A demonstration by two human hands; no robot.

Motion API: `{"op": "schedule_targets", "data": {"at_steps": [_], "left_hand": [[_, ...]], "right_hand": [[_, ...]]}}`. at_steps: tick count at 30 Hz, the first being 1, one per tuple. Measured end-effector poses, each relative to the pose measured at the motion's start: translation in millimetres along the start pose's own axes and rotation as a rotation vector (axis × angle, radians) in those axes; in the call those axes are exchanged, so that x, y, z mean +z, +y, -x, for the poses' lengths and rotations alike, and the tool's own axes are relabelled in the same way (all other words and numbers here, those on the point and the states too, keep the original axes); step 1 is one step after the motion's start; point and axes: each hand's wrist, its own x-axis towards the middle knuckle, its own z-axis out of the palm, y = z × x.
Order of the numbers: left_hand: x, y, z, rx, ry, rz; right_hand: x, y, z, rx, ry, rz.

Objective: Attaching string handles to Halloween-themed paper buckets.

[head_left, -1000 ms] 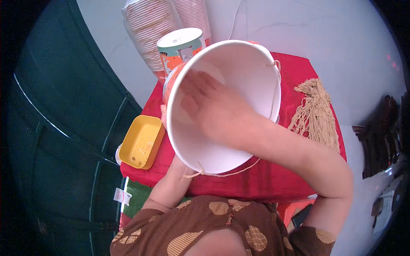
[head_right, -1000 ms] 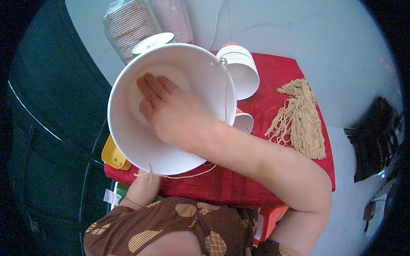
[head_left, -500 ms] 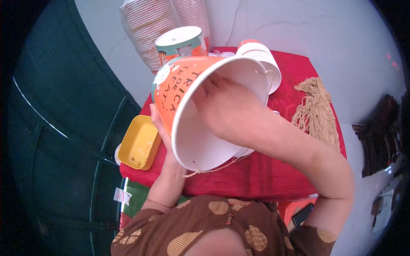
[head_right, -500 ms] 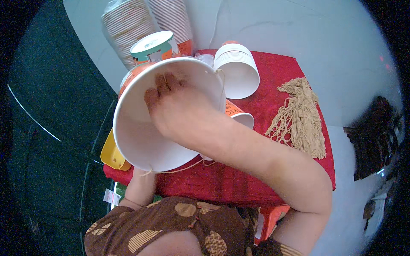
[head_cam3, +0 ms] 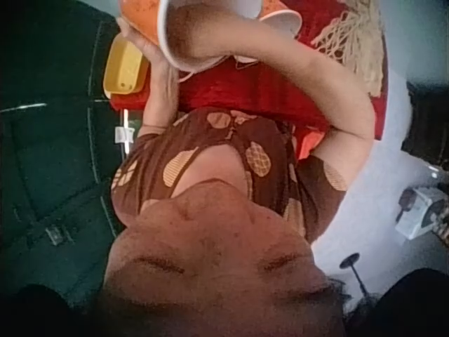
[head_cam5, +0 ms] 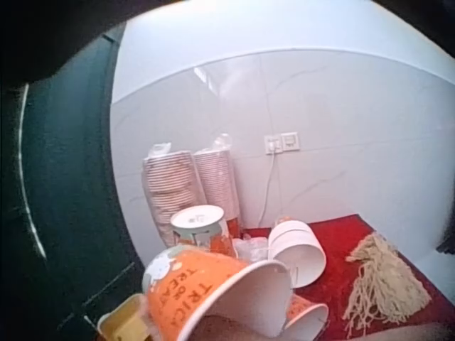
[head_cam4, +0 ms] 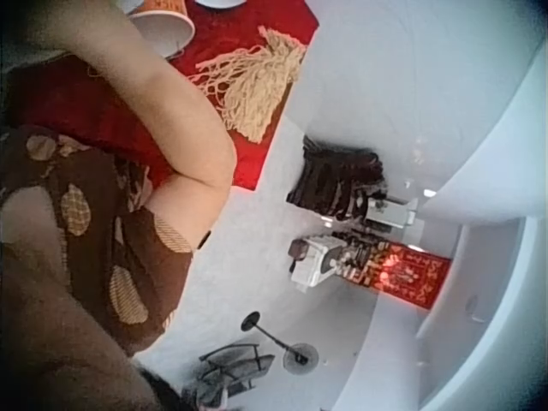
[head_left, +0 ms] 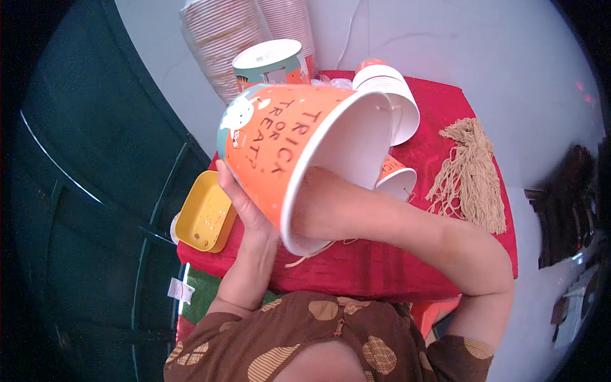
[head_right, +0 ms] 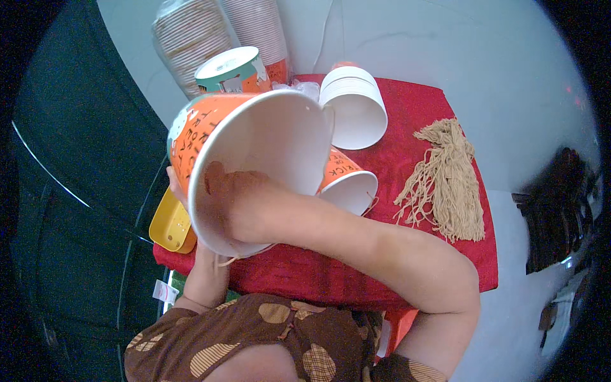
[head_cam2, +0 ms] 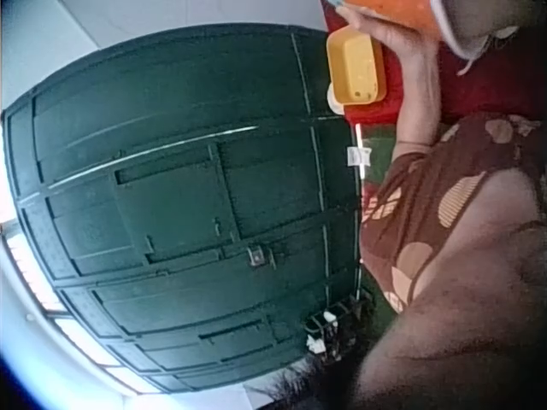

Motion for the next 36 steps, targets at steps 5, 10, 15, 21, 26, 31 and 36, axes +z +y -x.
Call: {"op": "schedule_targets", "data": {"at_steps": [5,10,15,21,26,31,36], "left_hand": [[-4,-3,-2,0.021,0.006,-0.058],[-26,7,-12,-0.017,-0.016,0.018],[-29,22,-12,-0.007,0.051,-0.046],[-46,49,-13,0.090,0.060,-0.204],[-52,96,-20,0.298,0.177,-0.369],[-70,155,-40,0.473,0.164,-0.345],[-103,196,-83,0.654,0.054,-0.681]], "right_hand": [[-20,-11,-3,0.298,0.219,-0.872],[-41,-12,21,0.261,0.396,-1.496],[-45,-5,43,0.264,0.433,-1.558],[-45,-4,50,0.345,0.590,-1.430],[-46,-9,60,0.616,0.774,-1.131],[-46,-2,86,0.634,0.880,-1.130],[-38,19,113,0.631,0.978,-0.845]]}}
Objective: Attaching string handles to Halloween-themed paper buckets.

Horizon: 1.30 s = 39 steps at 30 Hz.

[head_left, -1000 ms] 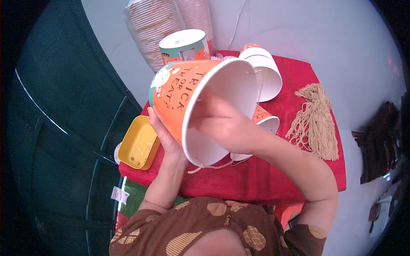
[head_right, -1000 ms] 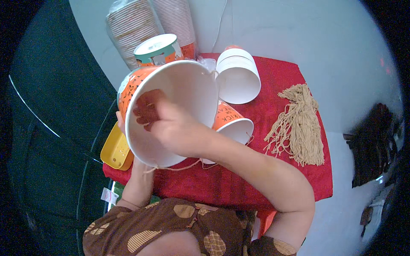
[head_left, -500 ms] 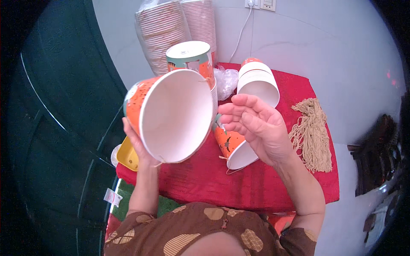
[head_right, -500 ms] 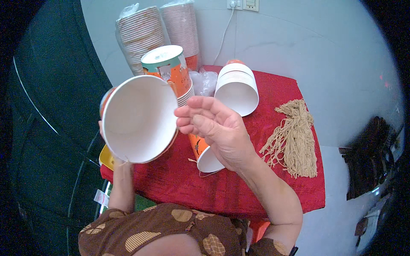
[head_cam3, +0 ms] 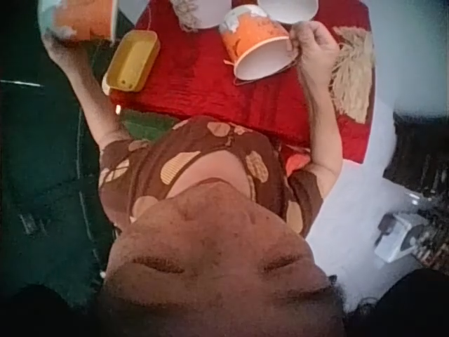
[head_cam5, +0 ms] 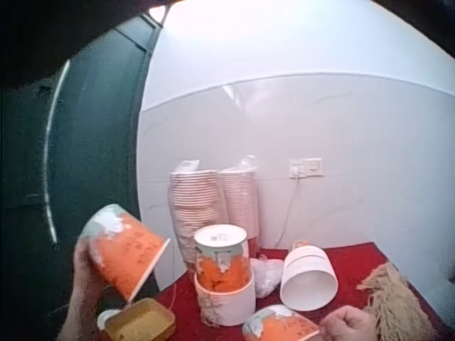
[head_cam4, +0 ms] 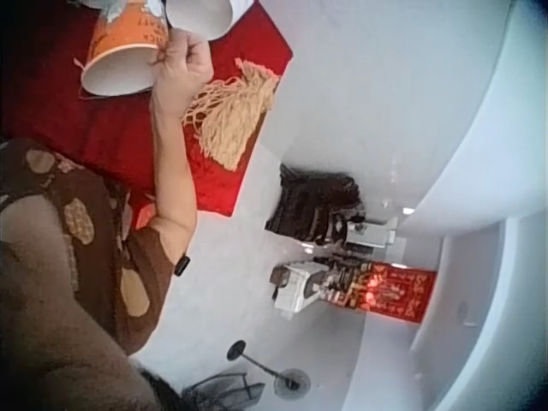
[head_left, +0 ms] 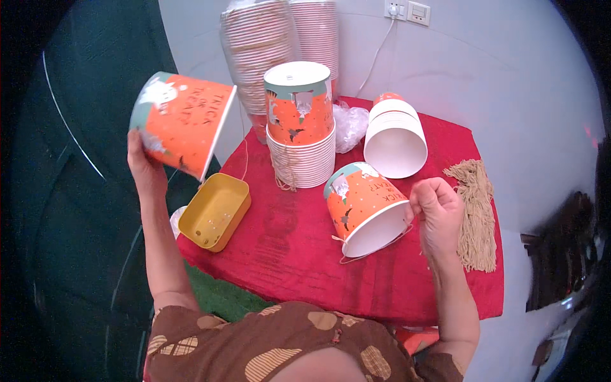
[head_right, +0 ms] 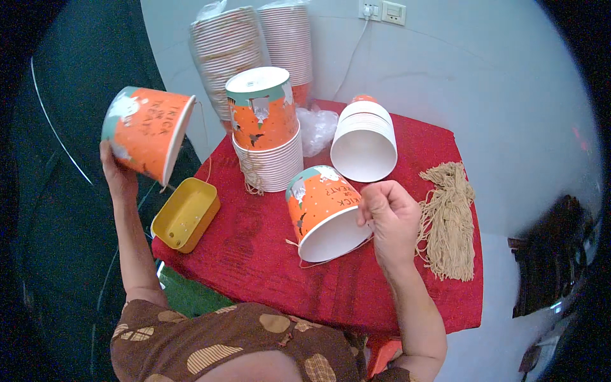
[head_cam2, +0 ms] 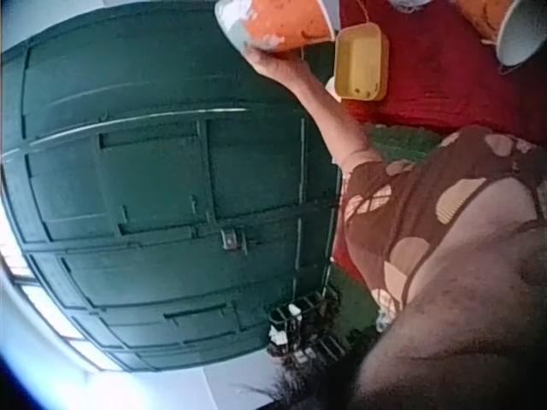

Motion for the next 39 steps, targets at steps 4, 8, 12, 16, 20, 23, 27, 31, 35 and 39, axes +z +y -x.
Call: {"op": "schedule_targets", "data": {"at_steps": [4,8,12,16,20,23,27,31,35,39], "left_hand": [[21,-9,-30,0.045,0.023,-0.071],[27,-25,-59,0.038,-0.156,0.122],[51,-31,-82,0.098,-0.183,0.172],[83,-41,-97,0.104,-0.201,0.235],[92,-63,-118,0.061,-0.140,0.250],[113,-64,-122,0.058,-0.221,0.213],[145,-59,-117,0.051,-0.236,0.174],[167,-55,-111,0.076,-0.244,0.081],[180,-57,-109,0.104,-0.275,-0.020],[204,-43,-89,0.079,-0.322,-0.005]], "right_hand": [[-19,15,0,-0.101,0.132,0.217],[-45,30,-2,-0.139,0.304,0.261],[-67,50,-3,-0.165,0.414,0.243],[-79,63,0,-0.073,0.426,0.261],[-83,66,-2,-0.146,0.488,0.203],[-94,73,-1,-0.168,0.486,0.178],[-102,79,-2,-0.198,0.491,0.182],[-101,74,3,-0.151,0.434,0.224],[-95,77,3,-0.122,0.466,0.219],[-99,80,3,-0.084,0.483,0.170]]}}
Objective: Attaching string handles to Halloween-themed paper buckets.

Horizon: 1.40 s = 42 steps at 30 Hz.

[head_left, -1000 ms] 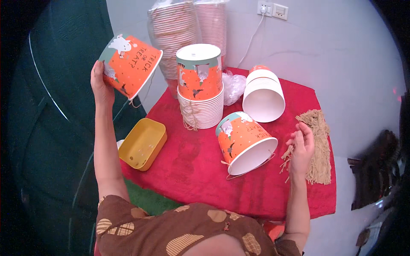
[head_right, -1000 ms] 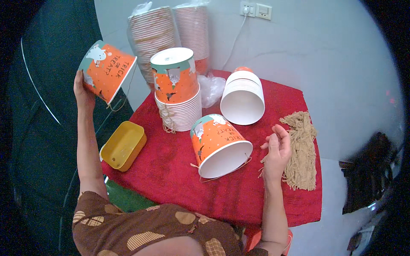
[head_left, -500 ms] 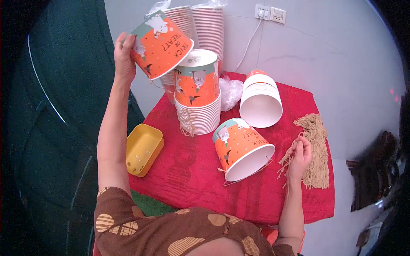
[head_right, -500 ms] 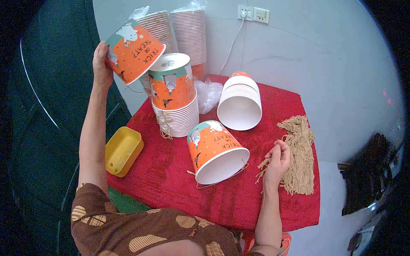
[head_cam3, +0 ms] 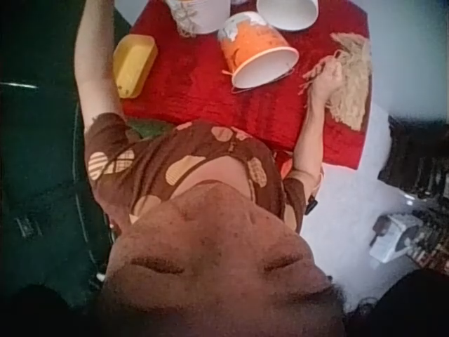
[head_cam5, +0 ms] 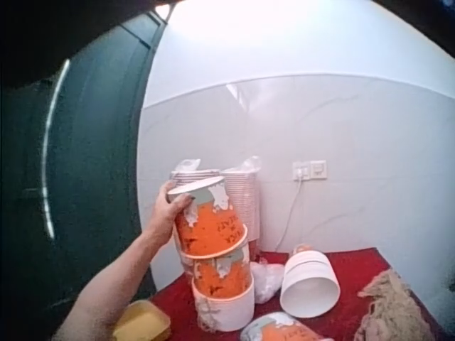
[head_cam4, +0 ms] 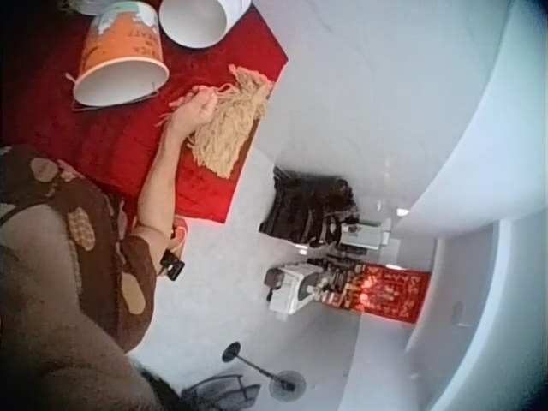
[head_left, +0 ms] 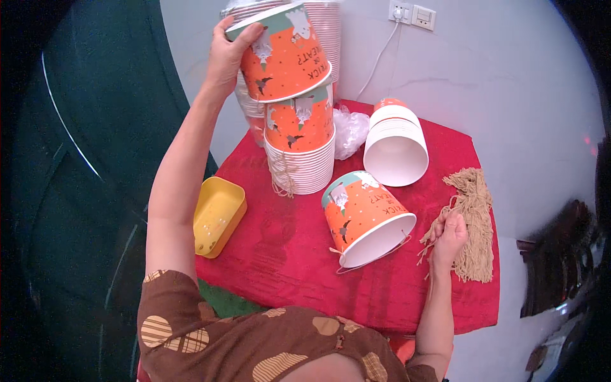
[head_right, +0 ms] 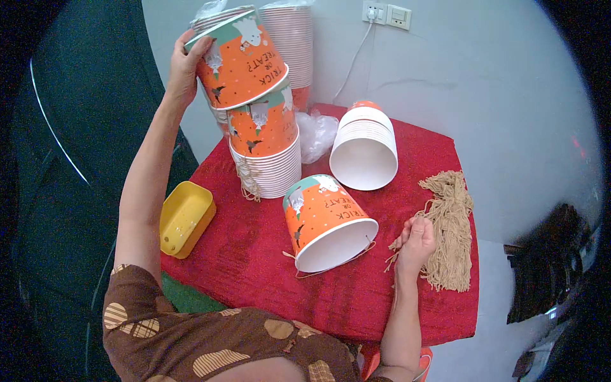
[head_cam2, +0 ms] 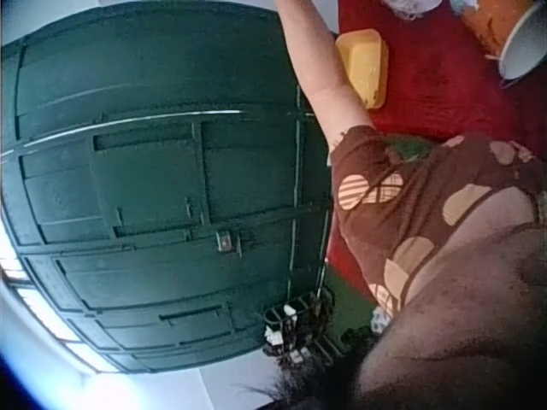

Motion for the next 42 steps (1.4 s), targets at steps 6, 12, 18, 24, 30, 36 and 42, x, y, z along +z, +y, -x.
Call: {"op": "schedule_targets", "data": {"at_steps": [6,12,18,24,30,36,42], "left_hand": [[7,-11,-2,0.009,-0.028,-0.067],[22,-12,1,0.038,-0.022,-0.277],[30,-16,12,0.068,0.005,-0.332],[33,-20,21,0.037,-0.003,-0.367],[32,-18,29,-0.002,-0.035,-0.413],[35,-18,36,0.009,-0.024,-0.442],[33,-33,39,0.102,0.028,-0.548]], "right_hand": [[6,-2,-1,0.001,-0.033,-0.072],[3,1,-1,-0.004,-0.035,-0.029],[4,0,1,0.022,-0.030,-0.001],[3,2,0,0.045,-0.052,-0.004],[0,7,-2,0.026,-0.058,0.005],[-2,9,-2,0.027,-0.067,0.017],[0,7,-1,0.044,-0.060,0.011]]}}
